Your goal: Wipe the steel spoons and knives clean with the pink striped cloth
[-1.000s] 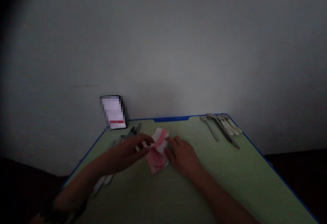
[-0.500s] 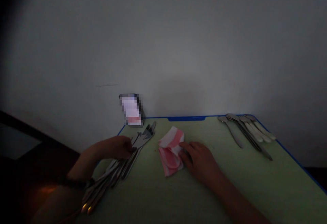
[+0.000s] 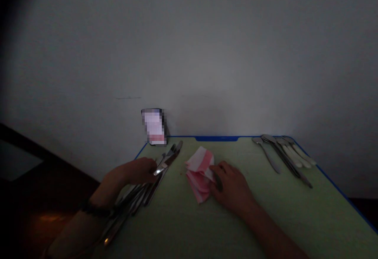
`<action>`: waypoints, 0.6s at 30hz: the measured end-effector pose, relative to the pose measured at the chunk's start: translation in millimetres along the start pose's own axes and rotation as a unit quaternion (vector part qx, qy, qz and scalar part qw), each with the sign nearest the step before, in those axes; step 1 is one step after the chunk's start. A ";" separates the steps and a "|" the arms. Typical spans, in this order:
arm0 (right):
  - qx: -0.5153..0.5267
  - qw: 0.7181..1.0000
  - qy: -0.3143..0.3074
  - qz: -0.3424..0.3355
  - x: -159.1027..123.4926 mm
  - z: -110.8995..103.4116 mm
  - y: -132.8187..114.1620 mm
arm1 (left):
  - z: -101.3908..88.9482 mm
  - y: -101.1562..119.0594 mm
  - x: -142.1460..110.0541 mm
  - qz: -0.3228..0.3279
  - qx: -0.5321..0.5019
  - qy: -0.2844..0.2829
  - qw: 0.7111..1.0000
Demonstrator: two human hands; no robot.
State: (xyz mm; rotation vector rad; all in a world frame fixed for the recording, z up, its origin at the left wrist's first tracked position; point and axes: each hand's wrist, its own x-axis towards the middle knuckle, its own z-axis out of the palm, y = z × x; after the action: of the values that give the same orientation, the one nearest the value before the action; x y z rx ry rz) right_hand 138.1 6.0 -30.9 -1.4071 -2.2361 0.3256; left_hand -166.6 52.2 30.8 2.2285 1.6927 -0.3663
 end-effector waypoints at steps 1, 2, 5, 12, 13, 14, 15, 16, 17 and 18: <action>0.010 1.000 0.008 0.011 0.7 0.9 1.7 | -2.0 -0.6 -2.3 0.005 -0.004 0.001 1.000; 0.027 0.999 0.019 0.021 1.6 1.7 4.2 | -4.8 -0.9 -5.3 0.011 -0.008 0.004 1.000; 0.109 0.990 0.072 0.047 5.2 1.4 14.8 | -16.6 3.2 -16.6 0.038 -0.023 0.025 0.999; 0.472 0.838 0.196 0.189 16.7 -14.8 43.8 | -13.3 61.1 -22.8 0.125 -0.329 0.022 0.936; 0.543 0.788 0.201 0.208 18.7 -16.6 47.0 | -4.9 73.2 -19.3 0.129 -0.380 0.026 0.916; 0.606 0.737 0.198 0.226 20.6 -18.0 49.8 | 5.1 84.9 -15.2 0.131 -0.432 0.029 0.892; 0.656 0.690 0.189 0.240 22.3 -18.9 52.0 | 16.1 95.9 -11.0 0.129 -0.482 0.023 0.866; 0.692 0.653 0.181 0.250 23.7 -19.3 53.5 | 27.3 105.7 -7.0 0.120 -0.533 0.017 0.837; 0.715 0.628 0.174 0.252 24.8 -19.6 54.4 | 38.0 114.0 -3.5 0.110 -0.583 0.014 0.805; 0.731 0.612 0.172 0.249 25.4 -19.7 54.9 | 47.6 120.5 -0.7 0.093 -0.631 0.017 0.770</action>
State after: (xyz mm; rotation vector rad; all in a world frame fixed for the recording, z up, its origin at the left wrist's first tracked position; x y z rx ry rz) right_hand 181.9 52.2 -31.2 -0.8324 -0.5581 1.4657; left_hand -51.2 2.7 -1.0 1.2842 1.0754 0.6978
